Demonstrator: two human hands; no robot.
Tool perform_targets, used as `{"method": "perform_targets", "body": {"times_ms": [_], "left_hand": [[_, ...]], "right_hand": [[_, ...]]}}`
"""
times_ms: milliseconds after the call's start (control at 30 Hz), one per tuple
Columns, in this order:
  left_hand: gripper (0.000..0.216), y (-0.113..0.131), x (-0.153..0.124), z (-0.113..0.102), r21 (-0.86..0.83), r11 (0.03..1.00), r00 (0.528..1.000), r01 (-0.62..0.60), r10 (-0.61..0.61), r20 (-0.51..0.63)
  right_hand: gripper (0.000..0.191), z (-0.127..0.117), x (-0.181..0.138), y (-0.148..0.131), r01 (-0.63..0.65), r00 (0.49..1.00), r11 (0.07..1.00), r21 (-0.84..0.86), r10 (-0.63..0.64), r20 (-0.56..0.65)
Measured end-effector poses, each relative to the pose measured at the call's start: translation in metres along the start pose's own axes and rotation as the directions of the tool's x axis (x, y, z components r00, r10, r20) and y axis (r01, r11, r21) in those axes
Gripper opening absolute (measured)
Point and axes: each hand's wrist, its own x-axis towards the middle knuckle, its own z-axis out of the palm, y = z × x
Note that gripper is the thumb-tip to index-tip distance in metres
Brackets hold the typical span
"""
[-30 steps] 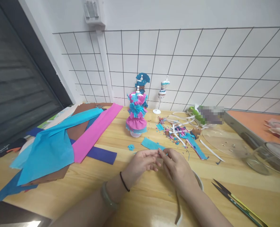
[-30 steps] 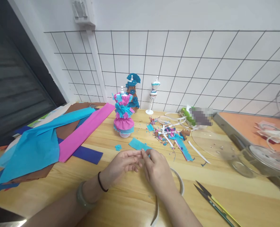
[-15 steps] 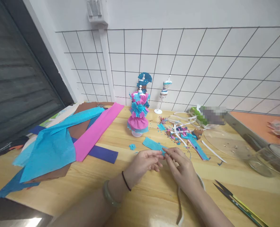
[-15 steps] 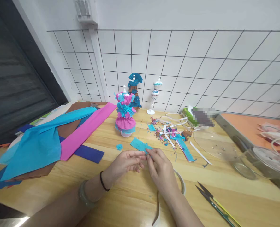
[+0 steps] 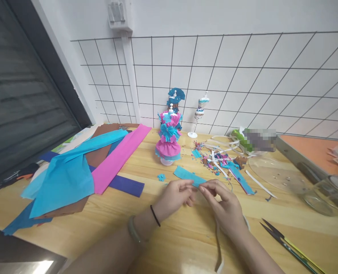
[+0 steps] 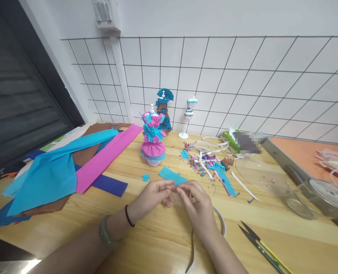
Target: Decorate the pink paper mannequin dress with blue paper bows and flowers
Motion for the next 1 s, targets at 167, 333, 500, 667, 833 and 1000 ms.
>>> {"method": "perform_targets", "body": {"times_ms": [167,333,500,667,833,1000], "left_hand": [[0.023,0.015,0.012,-0.021,-0.52,0.854,0.995,-0.034,-0.021,-0.101],[0.011,0.019,0.024,-0.031,-0.692,0.718,0.993,-0.079,-0.001,-0.114],[0.014,0.02,0.033,-0.031,-0.734,0.67,0.991,-0.11,0.016,-0.133],[0.015,0.019,0.039,-0.035,-0.751,0.652,0.991,-0.107,0.013,-0.131],[0.009,0.018,0.04,-0.037,-0.737,0.67,0.996,-0.084,0.037,-0.08],[0.008,0.017,0.039,-0.037,-0.724,0.685,0.997,-0.079,0.055,-0.057]], "right_hand": [[0.019,0.005,0.0,0.003,-0.173,0.985,0.982,0.079,0.172,0.021],[0.025,0.011,0.007,0.004,-0.426,0.905,0.854,0.298,0.41,0.117],[0.03,0.009,0.029,0.006,-0.485,0.87,0.764,0.425,0.47,0.15],[0.029,0.02,0.057,0.006,-0.481,0.864,0.705,0.521,0.481,0.148],[0.032,0.042,0.077,0.009,-0.433,0.885,0.731,0.527,0.457,0.094],[0.031,0.054,0.082,0.01,-0.392,0.901,0.806,0.444,0.433,0.01]]}}
